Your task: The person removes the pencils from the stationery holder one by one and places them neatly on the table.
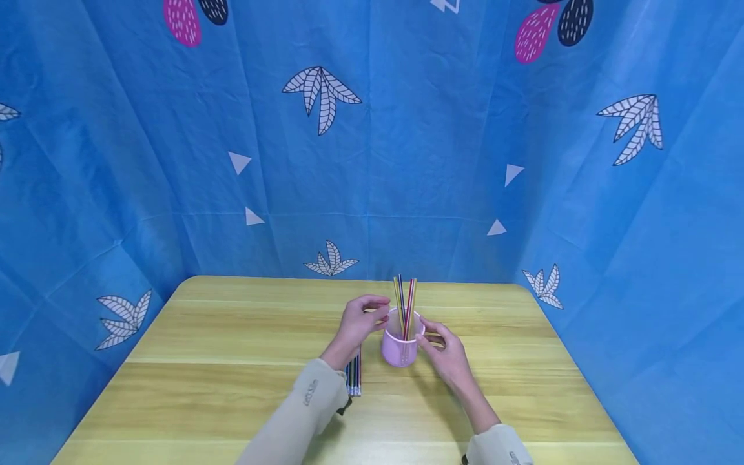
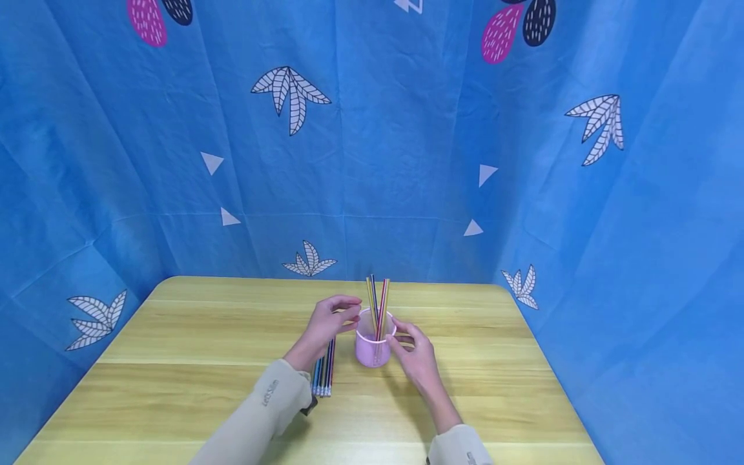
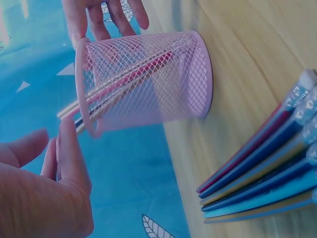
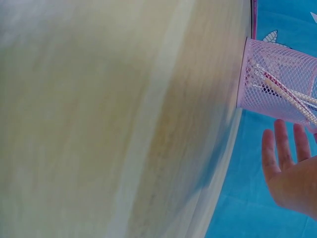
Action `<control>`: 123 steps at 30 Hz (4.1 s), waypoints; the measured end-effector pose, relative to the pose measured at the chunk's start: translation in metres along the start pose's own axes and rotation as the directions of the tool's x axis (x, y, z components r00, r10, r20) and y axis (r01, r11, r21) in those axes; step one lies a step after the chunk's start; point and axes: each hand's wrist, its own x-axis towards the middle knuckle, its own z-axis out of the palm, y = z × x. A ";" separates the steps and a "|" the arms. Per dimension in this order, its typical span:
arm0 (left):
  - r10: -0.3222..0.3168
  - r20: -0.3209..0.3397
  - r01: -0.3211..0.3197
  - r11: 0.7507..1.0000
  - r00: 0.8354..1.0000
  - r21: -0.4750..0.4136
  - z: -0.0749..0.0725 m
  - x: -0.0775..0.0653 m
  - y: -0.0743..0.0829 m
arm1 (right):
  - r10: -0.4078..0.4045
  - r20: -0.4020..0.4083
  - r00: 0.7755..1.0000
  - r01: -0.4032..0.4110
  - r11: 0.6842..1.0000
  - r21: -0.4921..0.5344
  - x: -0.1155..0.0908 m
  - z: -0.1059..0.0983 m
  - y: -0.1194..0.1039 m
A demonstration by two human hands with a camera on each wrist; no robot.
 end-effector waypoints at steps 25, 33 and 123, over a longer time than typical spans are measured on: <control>-0.009 -0.077 0.008 1.000 0.997 -0.008 0.018 0.023 0.000 | -0.012 -0.008 1.000 0.012 1.000 0.007 0.005 0.000 0.014; -0.017 -0.071 0.018 1.000 0.997 0.007 0.025 0.028 0.003 | -0.008 0.003 1.000 0.008 1.000 0.020 0.004 0.000 0.014; 0.317 -0.076 -0.311 0.947 0.945 0.081 -0.001 -0.001 0.044 | 0.008 0.008 1.000 -0.008 1.000 -0.016 0.004 0.000 0.012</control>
